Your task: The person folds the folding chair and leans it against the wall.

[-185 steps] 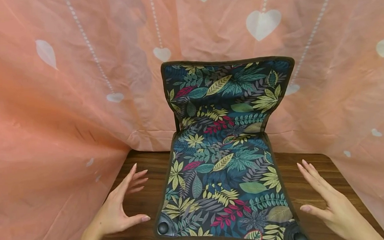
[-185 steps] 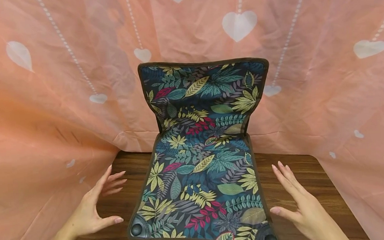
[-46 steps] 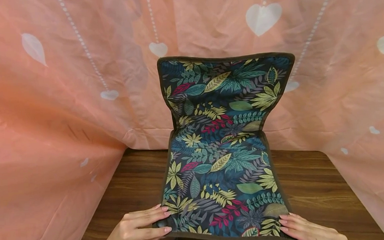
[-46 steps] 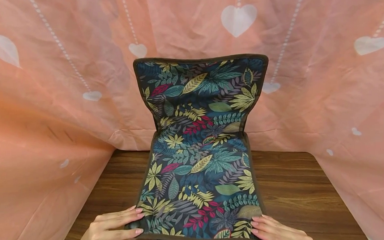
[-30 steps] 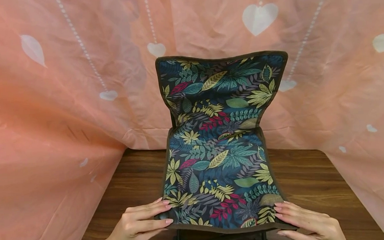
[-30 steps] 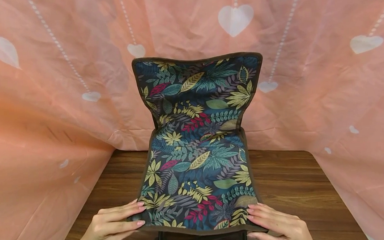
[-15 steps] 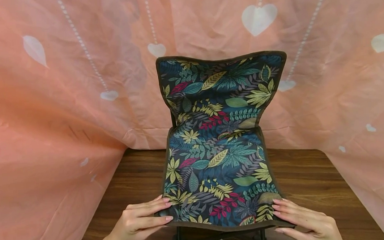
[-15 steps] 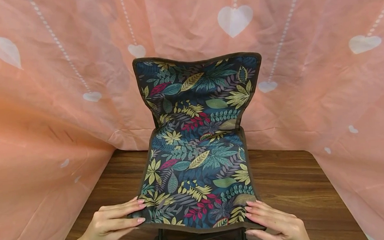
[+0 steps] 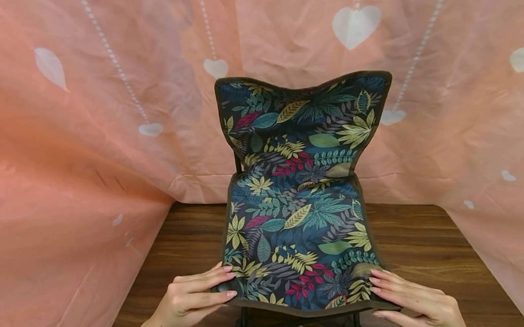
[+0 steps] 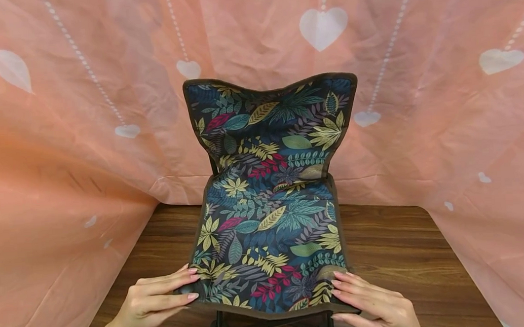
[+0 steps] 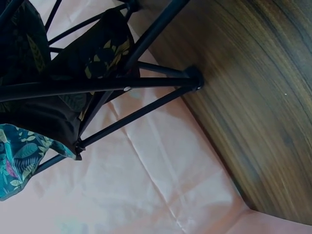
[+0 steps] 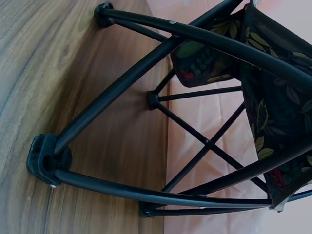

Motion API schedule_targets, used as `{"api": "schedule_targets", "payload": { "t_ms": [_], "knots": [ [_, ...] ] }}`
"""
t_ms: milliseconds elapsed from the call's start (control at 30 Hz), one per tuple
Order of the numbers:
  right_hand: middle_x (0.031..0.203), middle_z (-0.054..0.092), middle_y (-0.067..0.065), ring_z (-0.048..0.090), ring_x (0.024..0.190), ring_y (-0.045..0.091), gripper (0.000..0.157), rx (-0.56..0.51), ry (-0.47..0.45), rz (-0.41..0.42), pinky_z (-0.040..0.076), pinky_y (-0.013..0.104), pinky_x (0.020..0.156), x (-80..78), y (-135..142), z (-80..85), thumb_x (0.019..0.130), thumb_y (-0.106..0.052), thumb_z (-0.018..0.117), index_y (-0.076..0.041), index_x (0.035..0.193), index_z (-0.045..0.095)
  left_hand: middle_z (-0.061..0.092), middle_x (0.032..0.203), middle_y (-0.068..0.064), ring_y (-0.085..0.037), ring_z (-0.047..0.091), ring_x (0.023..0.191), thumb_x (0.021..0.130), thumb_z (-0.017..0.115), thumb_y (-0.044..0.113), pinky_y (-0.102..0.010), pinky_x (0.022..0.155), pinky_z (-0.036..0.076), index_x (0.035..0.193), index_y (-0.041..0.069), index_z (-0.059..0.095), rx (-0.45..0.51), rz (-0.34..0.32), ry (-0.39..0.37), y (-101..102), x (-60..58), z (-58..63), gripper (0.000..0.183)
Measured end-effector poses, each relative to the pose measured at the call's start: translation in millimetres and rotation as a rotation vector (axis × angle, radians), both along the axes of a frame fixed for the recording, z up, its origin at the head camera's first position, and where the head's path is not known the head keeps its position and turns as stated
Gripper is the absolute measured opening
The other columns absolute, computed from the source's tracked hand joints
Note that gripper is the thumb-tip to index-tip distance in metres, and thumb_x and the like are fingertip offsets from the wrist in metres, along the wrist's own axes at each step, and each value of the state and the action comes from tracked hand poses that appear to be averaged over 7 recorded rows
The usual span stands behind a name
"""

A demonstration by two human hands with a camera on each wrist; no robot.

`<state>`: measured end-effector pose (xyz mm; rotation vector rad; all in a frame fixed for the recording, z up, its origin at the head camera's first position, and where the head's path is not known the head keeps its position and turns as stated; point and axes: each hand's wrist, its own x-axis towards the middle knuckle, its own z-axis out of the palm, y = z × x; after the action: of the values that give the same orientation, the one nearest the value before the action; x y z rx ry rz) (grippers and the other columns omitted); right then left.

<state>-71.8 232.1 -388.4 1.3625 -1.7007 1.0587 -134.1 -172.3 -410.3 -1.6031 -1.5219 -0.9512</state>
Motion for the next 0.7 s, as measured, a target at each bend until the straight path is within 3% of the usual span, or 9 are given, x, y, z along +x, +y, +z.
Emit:
{"api": "schedule_targets", "payload": {
  "t_ms": [433, 600, 700],
  "knots": [
    [0.126, 0.062, 0.026, 0.053, 0.131, 0.023, 0.036, 0.053, 0.043, -0.042, 0.039, 0.019, 0.11, 0.7, -6.9, 9.4, 0.087, -0.012, 0.072, 0.021, 0.099, 0.066, 0.068, 0.114, -0.026, -0.03, 0.067, 0.111, 0.088, 0.068, 0.005, -0.039, 0.1, 0.051, 0.092, -0.007, 0.075, 0.02, 0.019, 0.055, 5.2, -4.7, 5.9, 0.014],
    [0.125, 0.064, 0.023, 0.055, 0.129, 0.019, 0.036, 0.057, 0.038, -0.105, 0.04, 0.019, 0.109, 3.1, -12.4, 14.0, 0.088, -0.015, 0.071, 0.02, 0.097, 0.067, 0.068, 0.112, -0.026, -0.031, 0.068, 0.109, 0.088, 0.068, 0.005, -0.04, 0.099, 0.051, 0.093, -0.006, 0.075, 0.025, 0.022, 0.061, 6.9, -7.2, 7.9, 0.014],
    [0.121, 0.066, 0.023, 0.058, 0.126, 0.019, 0.036, 0.036, 0.037, -0.096, 0.042, 0.019, 0.107, 2.0, -16.3, 17.8, 0.086, -0.014, 0.073, 0.02, 0.094, 0.068, 0.069, 0.111, -0.026, -0.031, 0.069, 0.107, 0.088, 0.069, 0.005, -0.04, 0.098, 0.052, 0.093, -0.005, 0.076, 0.023, 0.016, 0.073, 6.9, -9.3, 9.8, 0.014]
  ]
}}
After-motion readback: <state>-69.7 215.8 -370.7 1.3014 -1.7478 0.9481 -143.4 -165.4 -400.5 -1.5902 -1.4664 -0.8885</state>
